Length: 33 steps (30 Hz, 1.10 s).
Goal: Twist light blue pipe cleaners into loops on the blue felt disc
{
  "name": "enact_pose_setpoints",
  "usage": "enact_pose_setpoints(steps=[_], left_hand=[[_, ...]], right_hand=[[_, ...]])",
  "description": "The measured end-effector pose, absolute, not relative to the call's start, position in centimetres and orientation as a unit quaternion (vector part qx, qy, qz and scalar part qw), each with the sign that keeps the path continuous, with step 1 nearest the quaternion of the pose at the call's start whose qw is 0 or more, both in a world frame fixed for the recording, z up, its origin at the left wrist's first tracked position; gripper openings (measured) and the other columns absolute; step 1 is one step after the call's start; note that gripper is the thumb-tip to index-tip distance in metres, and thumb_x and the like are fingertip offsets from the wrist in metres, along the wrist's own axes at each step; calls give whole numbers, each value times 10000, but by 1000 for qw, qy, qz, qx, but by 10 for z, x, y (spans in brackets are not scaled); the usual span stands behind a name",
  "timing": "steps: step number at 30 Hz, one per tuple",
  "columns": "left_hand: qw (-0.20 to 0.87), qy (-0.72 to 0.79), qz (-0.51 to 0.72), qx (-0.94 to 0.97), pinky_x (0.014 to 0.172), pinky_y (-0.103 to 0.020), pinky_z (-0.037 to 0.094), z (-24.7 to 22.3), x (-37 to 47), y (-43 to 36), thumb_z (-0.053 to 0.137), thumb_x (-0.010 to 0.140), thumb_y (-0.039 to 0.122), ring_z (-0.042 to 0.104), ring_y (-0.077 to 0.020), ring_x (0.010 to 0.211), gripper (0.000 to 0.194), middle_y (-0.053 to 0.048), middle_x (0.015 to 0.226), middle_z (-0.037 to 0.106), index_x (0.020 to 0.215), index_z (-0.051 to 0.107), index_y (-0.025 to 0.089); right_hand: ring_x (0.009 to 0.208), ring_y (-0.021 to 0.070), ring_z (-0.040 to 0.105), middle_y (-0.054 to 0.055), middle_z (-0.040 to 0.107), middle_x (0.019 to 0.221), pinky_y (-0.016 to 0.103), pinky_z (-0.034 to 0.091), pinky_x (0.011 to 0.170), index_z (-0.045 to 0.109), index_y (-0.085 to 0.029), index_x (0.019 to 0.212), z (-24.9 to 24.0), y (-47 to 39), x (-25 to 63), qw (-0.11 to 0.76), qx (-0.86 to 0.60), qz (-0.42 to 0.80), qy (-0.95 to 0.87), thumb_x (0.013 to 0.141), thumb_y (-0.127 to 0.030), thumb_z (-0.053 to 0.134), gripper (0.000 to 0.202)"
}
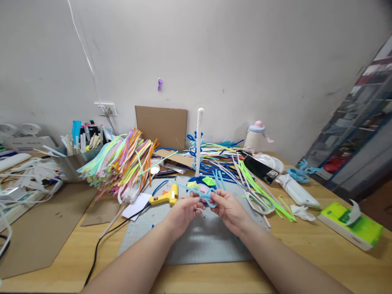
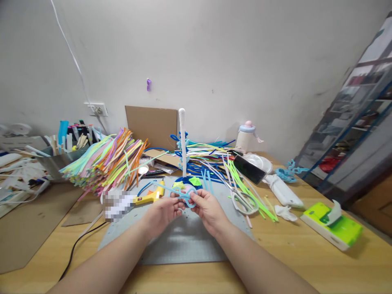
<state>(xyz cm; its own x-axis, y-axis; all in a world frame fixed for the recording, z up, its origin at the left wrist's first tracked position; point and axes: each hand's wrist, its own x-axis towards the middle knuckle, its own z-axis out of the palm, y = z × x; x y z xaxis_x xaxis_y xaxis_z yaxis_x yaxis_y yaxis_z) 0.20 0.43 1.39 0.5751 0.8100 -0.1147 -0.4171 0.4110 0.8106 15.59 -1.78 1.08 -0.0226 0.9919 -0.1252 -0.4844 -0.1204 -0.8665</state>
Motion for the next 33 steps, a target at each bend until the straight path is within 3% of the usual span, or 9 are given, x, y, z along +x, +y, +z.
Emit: enact_pose_setpoints(steps=[10,14,17,20,22,24,29,33], left_hand=[[729,331,420,428,538,-210,366,7,5,8,696,606,213,496,-87,545,152,-8,584,565,669,605,109],[757,320,407,400,536,-202,362,10,3,9,687,611,189,493,-74,527,138,-9,603,581,678,595,112],[828,302,322,344,546,-208,374,15,-2,8,653,637,179,519,-82,540,137,-25,642,603,741,600,107],[899,272,188,288,519,-197,360,17,-8,8,615,663,176,492,-66,491,113,-23,607,589,734,596,90],[918,261,135,266,493,-184,339,17,-10,9,601,674,168,440,-44,446,92,-14,567,565,692,587,78],[924,257,116,258,476,-178,322,15,-12,10,592,681,167,401,-34,426,93,-7,543,544,666,578,76],[898,267,157,314,471,-192,307,17,-13,10,603,677,193,411,-55,449,109,11,537,513,721,580,97],[867,269,200,368,477,-199,302,23,-10,7,607,697,324,439,-66,492,217,10,607,514,767,573,122]], right_hand=[[588,112,530,-7,604,639,227,387,549,578,-166,701,5,-20,154,546,-404,592,-433,621,-342,725,243],[626,137,544,20,598,696,251,412,558,584,-173,764,5,-19,155,555,-398,571,-456,742,-446,575,275],[654,149,550,31,588,750,274,436,592,571,-189,863,3,-15,160,568,-426,512,-483,801,-414,489,248],[889,205,545,62,578,1000,348,437,769,547,-221,1034,6,-14,166,550,-438,369,-608,747,-250,539,289],[1109,239,440,65,497,1199,408,338,934,521,-245,1118,12,-18,170,512,-400,267,-711,706,-156,521,421],[1203,244,360,57,449,1277,441,250,1003,497,-259,1161,19,-23,172,453,-356,212,-789,712,-128,476,468],[1120,229,470,60,579,1151,490,136,1028,521,-256,1129,22,-28,173,384,-330,116,-855,762,-139,477,387],[928,200,571,55,656,962,415,337,913,601,-232,991,12,-24,170,453,-351,169,-802,803,-166,465,241]])
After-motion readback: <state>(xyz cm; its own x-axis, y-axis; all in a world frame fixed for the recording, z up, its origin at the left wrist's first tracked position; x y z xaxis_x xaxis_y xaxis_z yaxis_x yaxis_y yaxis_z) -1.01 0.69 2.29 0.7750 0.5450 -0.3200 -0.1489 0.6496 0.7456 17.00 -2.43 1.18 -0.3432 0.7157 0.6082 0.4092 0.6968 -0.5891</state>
